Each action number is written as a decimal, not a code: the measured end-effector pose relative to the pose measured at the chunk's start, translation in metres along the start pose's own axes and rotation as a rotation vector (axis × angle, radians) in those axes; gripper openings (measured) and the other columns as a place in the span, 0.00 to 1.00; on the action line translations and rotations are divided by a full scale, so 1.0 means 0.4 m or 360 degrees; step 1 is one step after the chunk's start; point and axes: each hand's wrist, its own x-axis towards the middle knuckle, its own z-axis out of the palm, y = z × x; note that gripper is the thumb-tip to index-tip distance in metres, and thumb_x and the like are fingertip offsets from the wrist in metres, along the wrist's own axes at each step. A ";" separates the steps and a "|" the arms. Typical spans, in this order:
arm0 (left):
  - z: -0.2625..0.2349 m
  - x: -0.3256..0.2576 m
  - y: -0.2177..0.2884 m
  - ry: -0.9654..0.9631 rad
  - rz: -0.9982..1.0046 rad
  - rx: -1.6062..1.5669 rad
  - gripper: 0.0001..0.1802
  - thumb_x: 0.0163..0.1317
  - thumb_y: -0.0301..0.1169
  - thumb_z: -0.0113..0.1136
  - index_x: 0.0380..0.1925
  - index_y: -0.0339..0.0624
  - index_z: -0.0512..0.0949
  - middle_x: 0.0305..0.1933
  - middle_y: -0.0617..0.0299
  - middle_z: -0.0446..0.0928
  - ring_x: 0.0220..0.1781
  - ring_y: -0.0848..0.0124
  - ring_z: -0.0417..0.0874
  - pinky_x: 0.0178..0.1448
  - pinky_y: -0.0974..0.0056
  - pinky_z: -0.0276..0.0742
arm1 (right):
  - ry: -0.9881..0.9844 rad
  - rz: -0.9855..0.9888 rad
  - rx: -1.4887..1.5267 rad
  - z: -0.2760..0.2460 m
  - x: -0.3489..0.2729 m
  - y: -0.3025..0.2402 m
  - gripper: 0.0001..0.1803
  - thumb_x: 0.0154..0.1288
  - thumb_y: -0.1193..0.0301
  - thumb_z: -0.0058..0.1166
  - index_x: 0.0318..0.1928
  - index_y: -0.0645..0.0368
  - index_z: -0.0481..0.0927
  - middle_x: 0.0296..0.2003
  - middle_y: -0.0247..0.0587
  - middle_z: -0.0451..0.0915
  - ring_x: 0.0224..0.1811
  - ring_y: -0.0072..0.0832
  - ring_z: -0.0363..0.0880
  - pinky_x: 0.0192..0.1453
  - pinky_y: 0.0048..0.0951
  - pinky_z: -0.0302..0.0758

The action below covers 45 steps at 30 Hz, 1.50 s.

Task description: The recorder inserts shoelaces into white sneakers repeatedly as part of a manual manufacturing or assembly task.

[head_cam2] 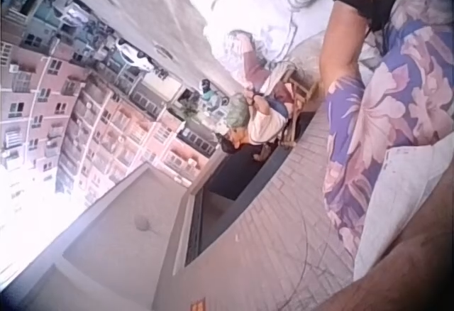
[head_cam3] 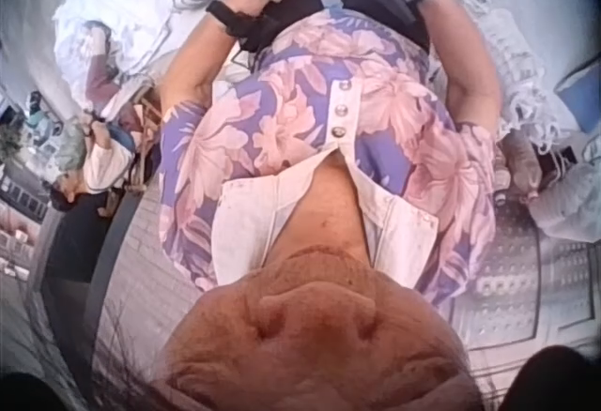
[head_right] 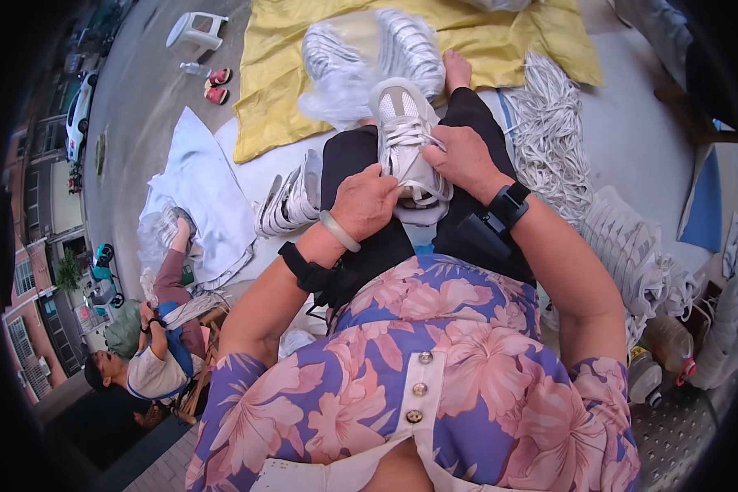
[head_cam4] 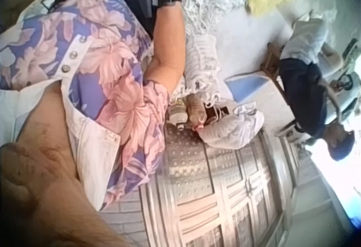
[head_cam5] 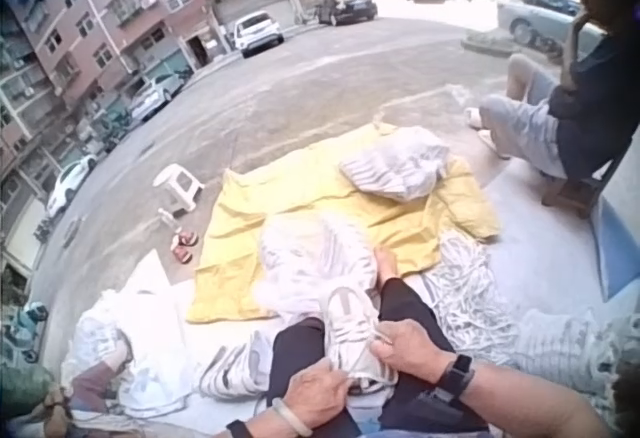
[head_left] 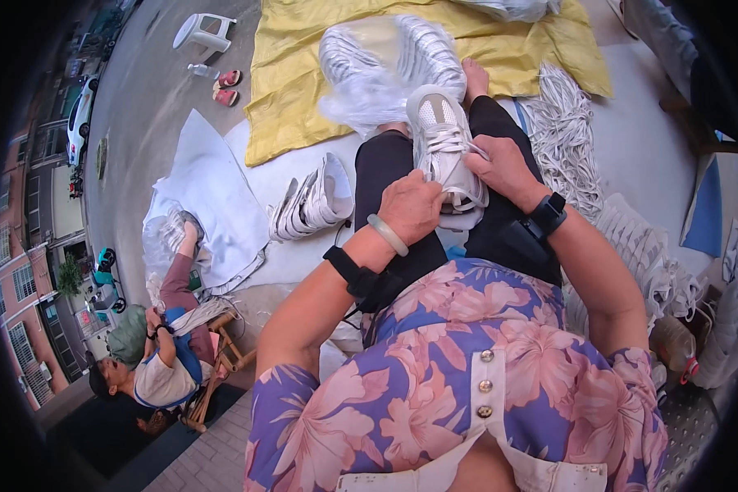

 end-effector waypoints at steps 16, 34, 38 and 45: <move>-0.014 0.087 -0.052 0.0199 0.0198 -0.0381 0.06 0.49 0.27 0.57 0.22 0.34 0.75 0.54 0.44 0.68 0.40 0.54 0.75 0.47 0.59 0.71 | -0.0410 -0.0015 0.0613 0.012 0.130 0.053 0.04 0.56 0.74 0.51 0.30 0.61 0.70 0.25 0.28 0.67 0.30 0.16 0.63 0.35 0.19 0.65; 0.022 0.077 -0.044 0.0347 0.0035 -0.0270 0.08 0.51 0.30 0.57 0.24 0.36 0.77 0.54 0.41 0.67 0.42 0.53 0.76 0.49 0.58 0.71 | -0.0573 0.0539 0.1212 -0.027 0.107 0.044 0.06 0.58 0.69 0.52 0.34 0.56 0.72 0.22 0.23 0.67 0.18 0.11 0.60 0.21 0.15 0.61; 0.027 0.075 -0.041 0.0388 0.0091 -0.0244 0.08 0.51 0.31 0.56 0.24 0.36 0.77 0.53 0.41 0.68 0.42 0.54 0.76 0.49 0.59 0.71 | -0.0162 0.0146 0.0695 -0.001 0.085 0.096 0.07 0.58 0.69 0.51 0.34 0.59 0.74 0.24 0.26 0.70 0.23 0.15 0.65 0.28 0.19 0.65; 0.018 0.049 -0.024 0.0465 0.0055 -0.0308 0.06 0.52 0.28 0.55 0.25 0.35 0.76 0.48 0.43 0.70 0.40 0.55 0.76 0.45 0.60 0.71 | -0.0408 -0.0039 -0.0202 -0.037 0.022 0.061 0.11 0.53 0.67 0.51 0.25 0.65 0.75 0.17 0.49 0.70 0.19 0.32 0.67 0.28 0.32 0.66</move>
